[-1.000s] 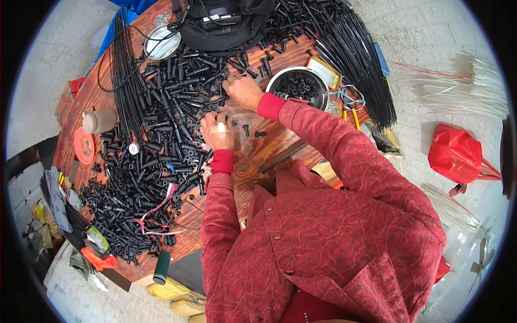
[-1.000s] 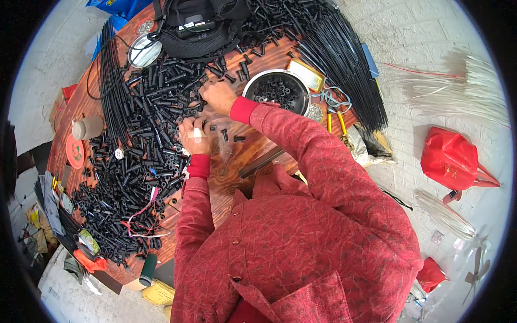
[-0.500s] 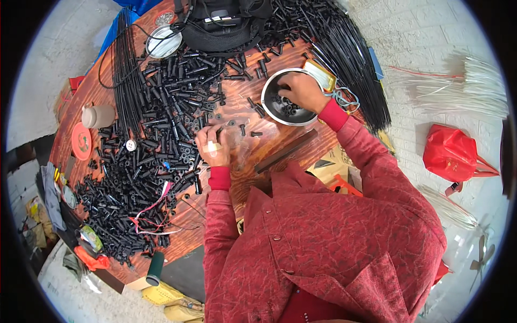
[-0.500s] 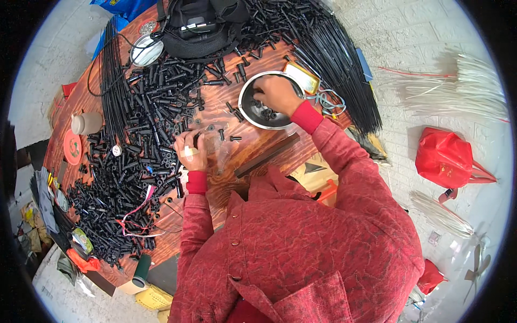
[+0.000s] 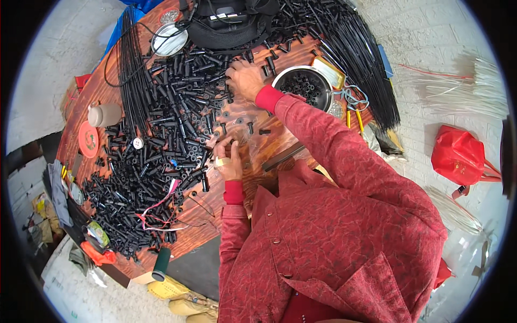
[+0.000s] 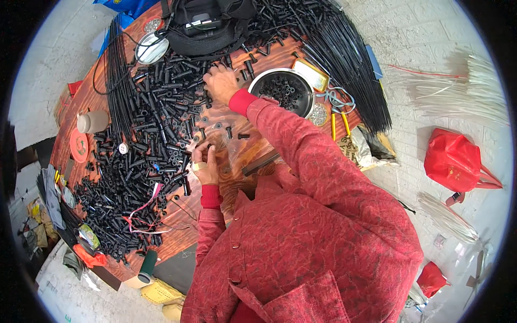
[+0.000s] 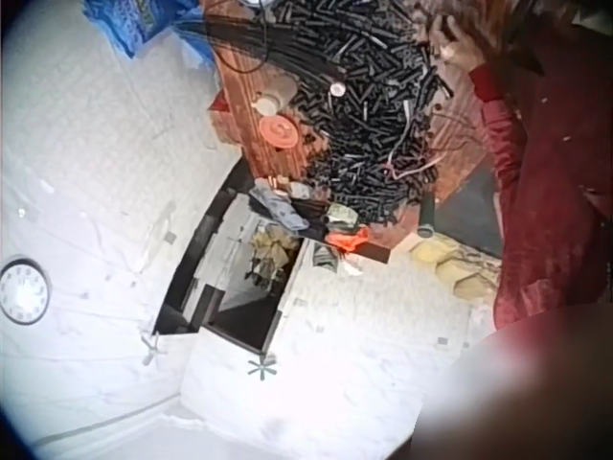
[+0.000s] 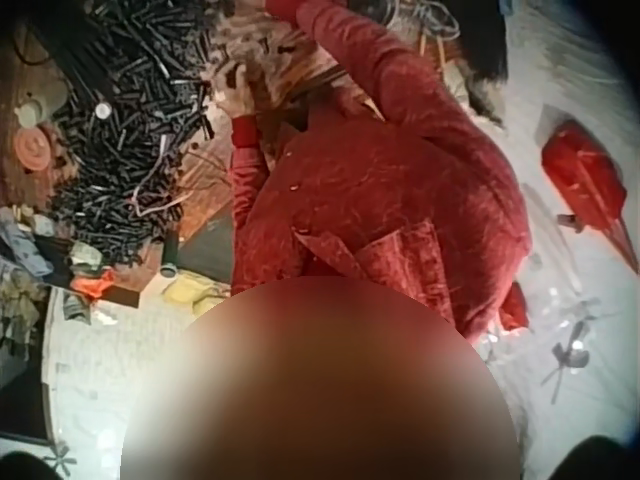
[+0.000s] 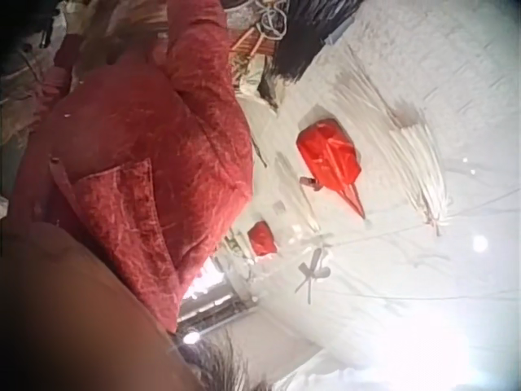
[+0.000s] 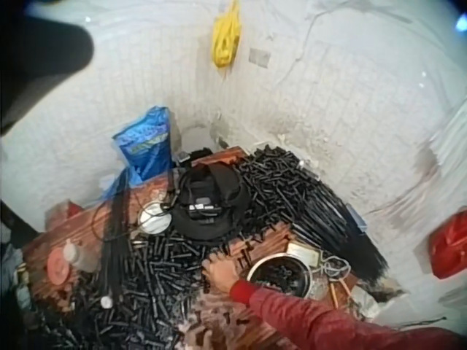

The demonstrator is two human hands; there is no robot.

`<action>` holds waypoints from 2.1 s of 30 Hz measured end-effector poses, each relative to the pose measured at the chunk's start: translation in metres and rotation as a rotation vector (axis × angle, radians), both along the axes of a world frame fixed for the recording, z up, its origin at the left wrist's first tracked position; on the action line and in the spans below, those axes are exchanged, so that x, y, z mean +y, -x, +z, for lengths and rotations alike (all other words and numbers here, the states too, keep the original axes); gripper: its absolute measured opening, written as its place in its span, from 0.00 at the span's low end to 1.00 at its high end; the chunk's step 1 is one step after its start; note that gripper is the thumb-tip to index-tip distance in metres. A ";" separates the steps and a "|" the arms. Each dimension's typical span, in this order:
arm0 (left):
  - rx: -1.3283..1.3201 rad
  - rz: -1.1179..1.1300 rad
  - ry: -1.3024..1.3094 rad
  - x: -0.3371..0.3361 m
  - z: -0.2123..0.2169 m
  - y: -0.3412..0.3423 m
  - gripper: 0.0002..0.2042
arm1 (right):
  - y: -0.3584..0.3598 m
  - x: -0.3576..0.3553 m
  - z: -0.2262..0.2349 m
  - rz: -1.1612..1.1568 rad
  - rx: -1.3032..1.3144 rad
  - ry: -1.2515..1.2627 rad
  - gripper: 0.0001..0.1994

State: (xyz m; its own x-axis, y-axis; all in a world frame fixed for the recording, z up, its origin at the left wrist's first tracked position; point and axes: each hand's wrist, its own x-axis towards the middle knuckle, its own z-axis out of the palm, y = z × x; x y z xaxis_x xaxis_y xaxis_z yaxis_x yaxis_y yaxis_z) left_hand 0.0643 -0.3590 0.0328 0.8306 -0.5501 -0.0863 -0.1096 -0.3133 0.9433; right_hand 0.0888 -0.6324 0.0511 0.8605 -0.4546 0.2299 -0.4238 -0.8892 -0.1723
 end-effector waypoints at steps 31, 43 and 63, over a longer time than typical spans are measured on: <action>0.492 0.067 0.133 0.005 -0.044 0.009 0.13 | 0.169 -0.046 0.083 -0.186 -0.061 -0.654 0.12; 0.549 0.057 0.136 0.026 -0.047 0.020 0.13 | 0.029 0.090 0.004 0.286 0.052 -0.228 0.06; 0.711 0.079 0.205 0.045 -0.057 0.039 0.09 | 0.126 0.065 0.077 0.140 0.013 -0.203 0.12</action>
